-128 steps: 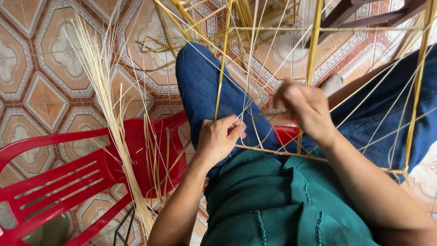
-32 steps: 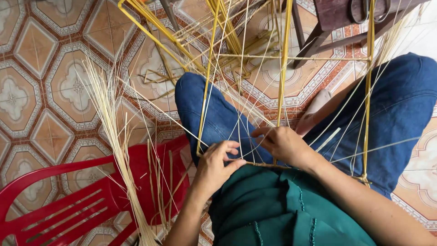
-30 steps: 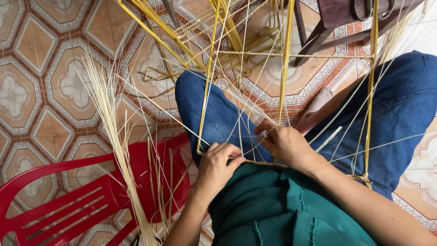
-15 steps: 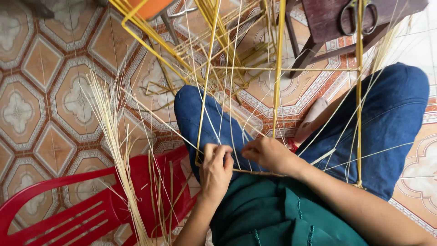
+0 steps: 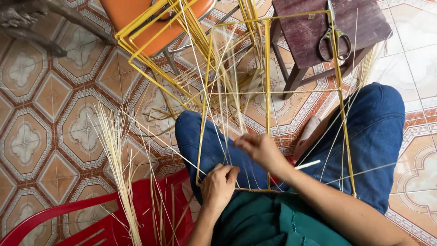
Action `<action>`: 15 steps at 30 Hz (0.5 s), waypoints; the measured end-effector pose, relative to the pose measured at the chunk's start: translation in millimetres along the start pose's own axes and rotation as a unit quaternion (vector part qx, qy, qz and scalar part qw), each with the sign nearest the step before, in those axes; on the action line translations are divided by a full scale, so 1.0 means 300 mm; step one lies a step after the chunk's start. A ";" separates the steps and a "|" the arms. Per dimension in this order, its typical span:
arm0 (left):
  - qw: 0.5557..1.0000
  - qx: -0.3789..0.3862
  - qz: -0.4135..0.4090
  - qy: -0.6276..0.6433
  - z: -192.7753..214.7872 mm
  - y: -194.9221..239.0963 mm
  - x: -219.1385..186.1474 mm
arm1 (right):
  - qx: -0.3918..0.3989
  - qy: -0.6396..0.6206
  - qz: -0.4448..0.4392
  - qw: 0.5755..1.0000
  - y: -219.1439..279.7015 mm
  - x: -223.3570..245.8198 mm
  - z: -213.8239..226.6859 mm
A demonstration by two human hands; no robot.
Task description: The person sits on a chair and weaves thin bamboo strips across a rectangular bamboo frame resting on their lap. They thread and pull strips over and under the frame bars, tighten the weave by hand, and reach for new strips from a pile beside the chair.
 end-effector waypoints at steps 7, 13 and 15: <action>0.987 0.027 -0.029 0.154 0.043 0.007 -0.016 | 0.044 -0.044 -0.032 0.998 0.039 0.134 -0.033; 0.990 0.027 -0.065 0.120 0.007 0.000 -0.050 | 0.009 0.110 -0.037 0.993 -0.008 0.207 0.117; 0.997 0.017 -0.036 0.066 -0.030 0.018 -0.030 | 0.004 0.134 -0.120 0.984 0.070 0.306 0.218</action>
Point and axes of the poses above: each hand's wrist, its own y-axis away from the middle knuckle, its own z-axis out of the back of the hand, x = y × z, the point moved 2 cm from there along -y, towards the middle knuckle, and after that the axes turned 11 degrees about -z, right-handed, at the moved point
